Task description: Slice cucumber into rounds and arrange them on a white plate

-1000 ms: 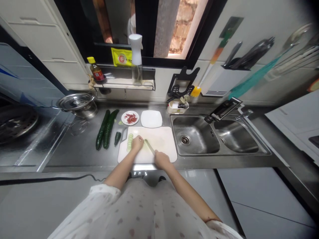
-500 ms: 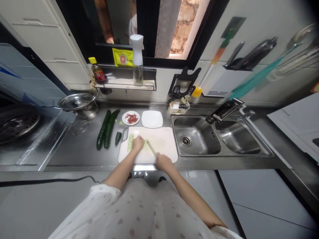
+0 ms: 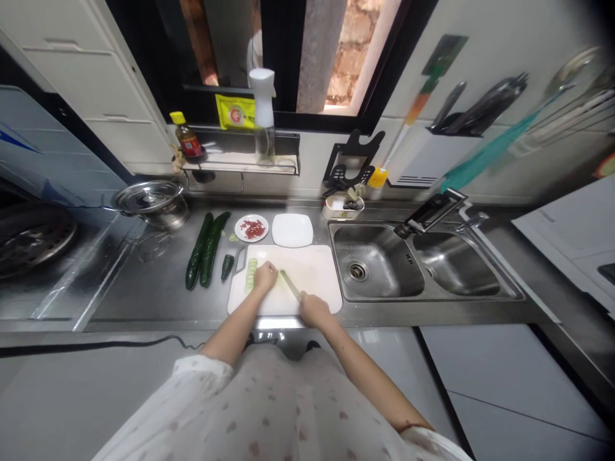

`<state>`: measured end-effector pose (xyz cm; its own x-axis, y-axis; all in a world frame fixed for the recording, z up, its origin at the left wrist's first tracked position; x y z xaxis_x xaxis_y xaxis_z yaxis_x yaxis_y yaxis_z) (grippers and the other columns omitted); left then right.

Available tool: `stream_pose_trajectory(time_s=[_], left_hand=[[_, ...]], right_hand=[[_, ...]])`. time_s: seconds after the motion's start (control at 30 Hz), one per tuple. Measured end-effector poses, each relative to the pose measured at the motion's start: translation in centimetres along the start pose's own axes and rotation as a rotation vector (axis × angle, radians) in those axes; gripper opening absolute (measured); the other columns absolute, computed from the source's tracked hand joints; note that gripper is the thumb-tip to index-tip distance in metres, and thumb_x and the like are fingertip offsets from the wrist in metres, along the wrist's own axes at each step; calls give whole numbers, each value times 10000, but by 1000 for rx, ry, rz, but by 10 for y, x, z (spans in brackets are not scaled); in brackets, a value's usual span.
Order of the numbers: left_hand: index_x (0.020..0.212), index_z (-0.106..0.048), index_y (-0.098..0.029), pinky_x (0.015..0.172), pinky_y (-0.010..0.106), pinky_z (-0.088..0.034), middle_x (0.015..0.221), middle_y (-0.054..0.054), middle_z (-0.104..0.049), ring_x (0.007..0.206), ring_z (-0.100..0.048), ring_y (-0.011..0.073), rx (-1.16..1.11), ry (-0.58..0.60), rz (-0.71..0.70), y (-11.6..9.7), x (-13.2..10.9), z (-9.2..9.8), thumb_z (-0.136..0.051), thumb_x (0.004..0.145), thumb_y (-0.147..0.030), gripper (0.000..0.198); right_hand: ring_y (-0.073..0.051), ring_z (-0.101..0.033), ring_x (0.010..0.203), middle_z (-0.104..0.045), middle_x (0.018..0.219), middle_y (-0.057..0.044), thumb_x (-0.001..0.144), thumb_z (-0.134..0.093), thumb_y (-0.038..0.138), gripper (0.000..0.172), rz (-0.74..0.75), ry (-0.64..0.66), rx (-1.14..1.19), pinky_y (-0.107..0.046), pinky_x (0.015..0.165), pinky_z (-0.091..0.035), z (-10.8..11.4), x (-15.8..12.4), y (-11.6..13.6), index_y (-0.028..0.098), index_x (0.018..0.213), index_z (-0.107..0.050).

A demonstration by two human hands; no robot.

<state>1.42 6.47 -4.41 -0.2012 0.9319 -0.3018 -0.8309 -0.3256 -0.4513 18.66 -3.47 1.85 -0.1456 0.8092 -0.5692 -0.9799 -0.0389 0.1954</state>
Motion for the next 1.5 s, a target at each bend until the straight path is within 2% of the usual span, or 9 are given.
stream_pose_trajectory(time_s=[0.2, 0.63, 1.0, 1.5], left_hand=[[919, -650, -200, 733, 269, -426, 882, 78, -706, 874, -646, 220, 5, 0, -14, -1, 0, 1, -504, 822, -245, 181], [904, -649, -204, 725, 268, -421, 861, 73, -707, 842, -646, 216, 5, 3, -11, 0, 0, 0, -503, 829, -267, 175], [907, -648, -207, 727, 260, -424, 868, 68, -704, 859, -647, 211, 11, -2, -11, -1, 0, 1, -517, 823, -265, 166], [914, -643, -192, 736, 271, -424, 889, 84, -701, 869, -645, 223, -3, 3, -27, -3, -3, 4, -490, 845, -257, 180]], right_hand=[[-239, -640, 948, -658, 1027, -150, 904, -352, 171, 292, -30, 20, -9, -309, 711, -452, -4, -5, -4, 173, 1142, -521], [-231, -641, 917, -666, 996, -137, 885, -338, 139, 284, 0, -25, -6, -303, 695, -441, -1, 4, 2, 165, 1099, -524], [-239, -643, 924, -665, 985, -148, 891, -347, 161, 278, -5, -1, -15, -308, 695, -446, -6, 0, -3, 167, 1103, -527], [-217, -640, 919, -663, 995, -142, 896, -357, 146, 266, 8, -37, -12, -289, 707, -438, -6, 5, 1, 161, 1108, -516]])
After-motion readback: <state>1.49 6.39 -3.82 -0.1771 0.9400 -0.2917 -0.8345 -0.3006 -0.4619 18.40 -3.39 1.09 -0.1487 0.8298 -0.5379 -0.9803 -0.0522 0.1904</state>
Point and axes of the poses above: each hand's wrist, its own x-axis towards the middle knuckle, its own z-axis out of the back of the hand, y = z × x, the point moved 7 cm from there along x, towards the middle knuckle
